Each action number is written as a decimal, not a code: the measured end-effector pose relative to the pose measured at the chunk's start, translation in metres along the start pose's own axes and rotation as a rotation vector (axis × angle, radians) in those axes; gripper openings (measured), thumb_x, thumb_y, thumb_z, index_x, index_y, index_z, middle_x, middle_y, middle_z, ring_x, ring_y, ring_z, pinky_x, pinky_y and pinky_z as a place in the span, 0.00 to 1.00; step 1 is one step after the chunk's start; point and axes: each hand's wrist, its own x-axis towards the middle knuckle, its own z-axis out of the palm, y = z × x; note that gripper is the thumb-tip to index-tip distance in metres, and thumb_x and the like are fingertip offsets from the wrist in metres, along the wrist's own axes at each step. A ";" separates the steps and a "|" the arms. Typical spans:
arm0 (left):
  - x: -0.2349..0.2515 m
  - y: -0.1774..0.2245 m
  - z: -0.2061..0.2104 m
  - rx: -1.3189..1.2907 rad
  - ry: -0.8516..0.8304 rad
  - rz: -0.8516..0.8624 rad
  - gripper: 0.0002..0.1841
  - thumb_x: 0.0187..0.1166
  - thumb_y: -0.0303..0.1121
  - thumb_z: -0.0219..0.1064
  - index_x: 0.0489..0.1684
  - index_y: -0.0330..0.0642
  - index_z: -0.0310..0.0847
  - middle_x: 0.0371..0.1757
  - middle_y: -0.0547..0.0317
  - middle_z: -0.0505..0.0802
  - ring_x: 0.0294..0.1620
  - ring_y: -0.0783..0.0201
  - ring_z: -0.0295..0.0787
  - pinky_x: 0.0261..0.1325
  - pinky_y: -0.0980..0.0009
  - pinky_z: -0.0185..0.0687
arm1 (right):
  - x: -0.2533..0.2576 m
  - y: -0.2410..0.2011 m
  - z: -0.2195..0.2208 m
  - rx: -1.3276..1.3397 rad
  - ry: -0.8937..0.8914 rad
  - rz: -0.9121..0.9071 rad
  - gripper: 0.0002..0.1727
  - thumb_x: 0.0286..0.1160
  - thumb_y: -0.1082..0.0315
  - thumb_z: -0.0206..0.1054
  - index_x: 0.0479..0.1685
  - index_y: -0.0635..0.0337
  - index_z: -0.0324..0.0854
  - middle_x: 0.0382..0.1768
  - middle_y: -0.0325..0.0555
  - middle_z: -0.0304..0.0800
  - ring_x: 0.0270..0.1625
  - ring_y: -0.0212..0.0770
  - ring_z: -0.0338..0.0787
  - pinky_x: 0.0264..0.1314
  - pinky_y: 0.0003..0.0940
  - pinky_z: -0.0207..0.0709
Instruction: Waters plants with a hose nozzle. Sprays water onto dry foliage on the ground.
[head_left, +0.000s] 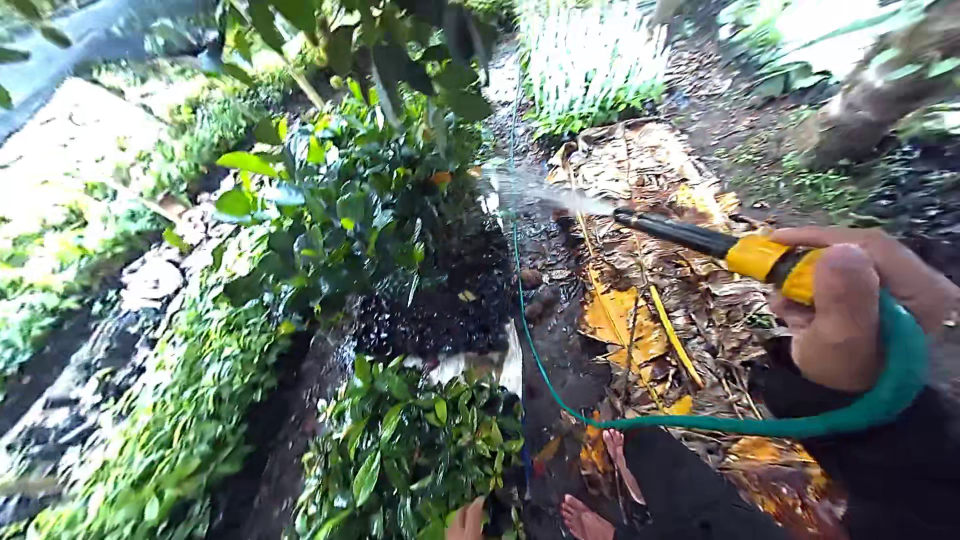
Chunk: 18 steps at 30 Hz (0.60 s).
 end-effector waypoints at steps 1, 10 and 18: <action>0.022 0.028 0.003 -0.018 -0.031 0.096 0.39 0.70 0.48 0.80 0.80 0.38 0.76 0.75 0.32 0.83 0.76 0.32 0.79 0.76 0.35 0.75 | 0.001 -0.001 0.002 0.015 -0.007 -0.020 0.24 0.90 0.44 0.53 0.59 0.50 0.87 0.36 0.28 0.89 0.26 0.20 0.81 0.23 0.19 0.76; 0.181 0.223 0.146 -0.379 -0.036 0.568 0.30 0.60 0.54 0.85 0.55 0.43 0.90 0.87 0.38 0.71 0.86 0.37 0.66 0.79 0.38 0.72 | 0.045 0.058 0.058 -0.003 -0.008 -0.012 0.23 0.90 0.49 0.55 0.58 0.57 0.87 0.34 0.35 0.89 0.26 0.24 0.83 0.24 0.23 0.79; 0.357 0.176 0.137 -0.031 0.023 0.078 0.13 0.75 0.41 0.73 0.41 0.38 0.93 0.55 0.44 0.93 0.64 0.44 0.88 0.68 0.42 0.82 | 0.149 0.279 0.031 -0.262 0.083 0.188 0.22 0.92 0.53 0.53 0.59 0.61 0.85 0.36 0.42 0.90 0.27 0.29 0.85 0.27 0.30 0.83</action>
